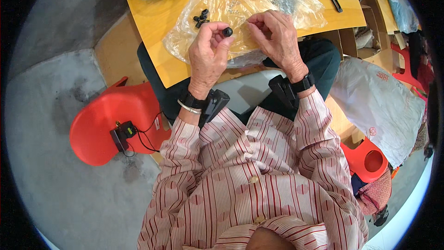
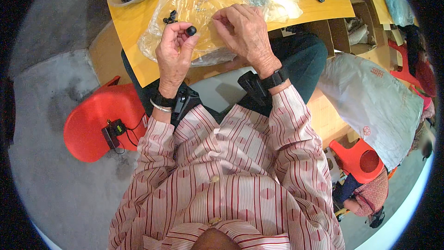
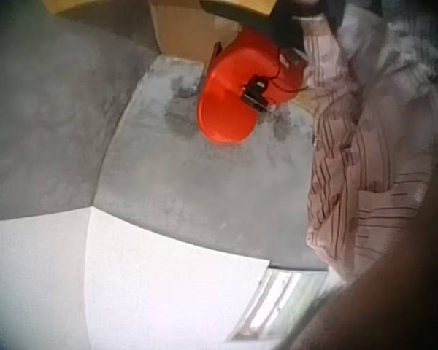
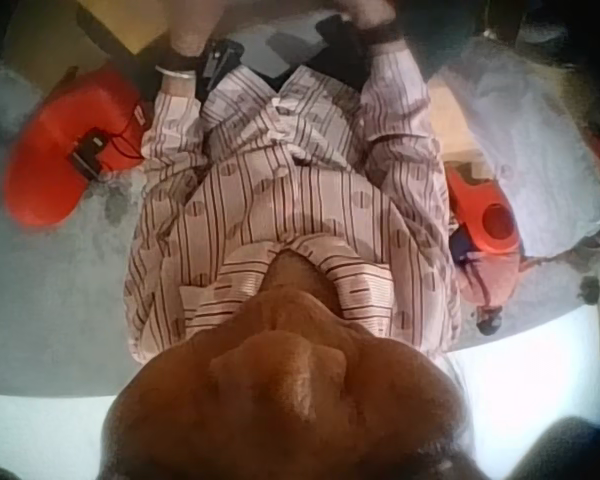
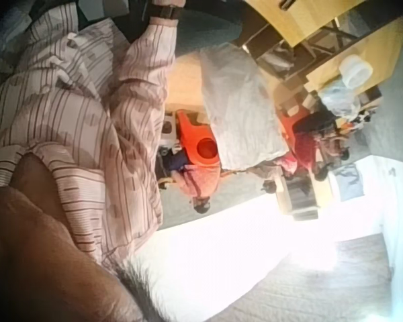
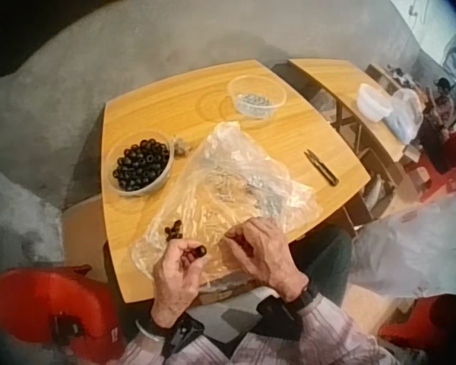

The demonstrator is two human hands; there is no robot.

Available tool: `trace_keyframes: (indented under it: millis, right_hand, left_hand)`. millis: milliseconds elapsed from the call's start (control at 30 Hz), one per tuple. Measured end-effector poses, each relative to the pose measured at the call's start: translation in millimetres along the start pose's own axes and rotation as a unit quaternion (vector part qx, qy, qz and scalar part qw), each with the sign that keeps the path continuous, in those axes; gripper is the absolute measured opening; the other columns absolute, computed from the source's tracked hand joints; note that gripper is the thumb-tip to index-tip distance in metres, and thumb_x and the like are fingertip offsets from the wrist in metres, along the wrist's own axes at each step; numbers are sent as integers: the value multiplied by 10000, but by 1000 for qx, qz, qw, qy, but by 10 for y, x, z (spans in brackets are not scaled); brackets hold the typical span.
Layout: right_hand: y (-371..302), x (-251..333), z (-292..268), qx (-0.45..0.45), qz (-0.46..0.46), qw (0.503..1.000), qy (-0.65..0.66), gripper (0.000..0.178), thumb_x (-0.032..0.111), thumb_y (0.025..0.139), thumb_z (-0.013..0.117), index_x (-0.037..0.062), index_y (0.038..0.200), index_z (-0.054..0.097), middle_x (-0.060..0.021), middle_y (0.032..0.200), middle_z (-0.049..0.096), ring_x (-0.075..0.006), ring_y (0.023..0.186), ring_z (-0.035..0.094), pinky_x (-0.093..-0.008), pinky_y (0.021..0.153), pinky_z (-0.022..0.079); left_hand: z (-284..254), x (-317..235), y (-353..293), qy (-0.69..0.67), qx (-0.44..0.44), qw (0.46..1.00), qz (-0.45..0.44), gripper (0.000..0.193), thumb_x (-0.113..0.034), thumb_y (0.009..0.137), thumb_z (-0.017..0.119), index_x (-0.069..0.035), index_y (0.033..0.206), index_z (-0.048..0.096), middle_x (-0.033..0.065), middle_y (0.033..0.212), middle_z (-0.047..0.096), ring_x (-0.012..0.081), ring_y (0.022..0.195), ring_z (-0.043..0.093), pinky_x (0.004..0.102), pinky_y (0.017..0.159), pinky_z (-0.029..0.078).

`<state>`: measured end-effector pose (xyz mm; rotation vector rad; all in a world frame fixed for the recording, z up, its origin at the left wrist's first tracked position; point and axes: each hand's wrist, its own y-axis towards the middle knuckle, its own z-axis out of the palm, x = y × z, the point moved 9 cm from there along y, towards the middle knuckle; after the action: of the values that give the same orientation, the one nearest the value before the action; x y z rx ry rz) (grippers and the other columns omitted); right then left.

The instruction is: The person assembles small rubber grommets onto black plastic parts by hand.

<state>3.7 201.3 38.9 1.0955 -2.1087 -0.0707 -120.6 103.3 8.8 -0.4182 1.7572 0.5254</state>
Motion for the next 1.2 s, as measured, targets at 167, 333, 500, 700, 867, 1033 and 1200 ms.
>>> trace_keyframes:
  millis: [167,333,500,700,867,1033,1200]
  right_hand:
    - [-23,25,0,-1,4,1000,22,107,160,787,657,76,849,633,-23,751,601,-190,738,587,-319,760,404]
    - [-31,37,-4,-7,-1,999,34,100,153,787,656,76,848,635,-15,721,590,-185,692,577,-307,736,403]
    - [-33,40,-18,-9,-2,999,39,93,145,785,657,72,837,632,-18,711,587,-180,675,573,-305,731,406]
    - [-51,55,-2,-14,-6,999,31,95,143,779,659,75,842,636,-20,707,589,-183,672,573,-305,735,408]
    - [-58,51,-12,-22,-16,999,33,105,117,781,687,54,851,640,-17,694,577,-151,622,543,-257,719,398]
    - [-64,37,-18,-14,1,999,52,105,118,780,691,56,852,647,-18,693,576,-151,619,541,-259,715,399]
    - [-65,32,-5,24,-7,999,45,108,159,783,668,81,855,644,-22,698,582,-188,667,563,-303,735,403]
  left_hand:
    - [9,-17,2,13,4,1000,3,236,6,782,652,-19,1002,570,45,788,605,105,640,551,236,618,477]
    - [30,-9,-4,10,25,999,-17,223,25,815,641,-6,1020,558,2,851,577,45,725,507,179,670,445]
    - [25,-53,0,34,31,999,0,223,17,822,637,-5,1031,560,1,856,575,52,728,511,183,674,448]
    - [1,79,-15,-93,35,994,-50,209,-4,877,570,1,1085,544,19,901,581,71,810,542,196,742,440]
    - [-8,57,-10,-150,36,987,-49,203,-18,869,583,5,1066,543,34,904,588,80,795,553,206,722,451]
    - [-18,11,6,-111,6,994,-17,215,10,842,609,4,1049,551,39,900,597,82,793,562,208,718,460]
    - [-22,59,-5,-54,10,998,-7,224,39,808,631,4,1020,568,50,899,608,84,753,574,214,685,475]
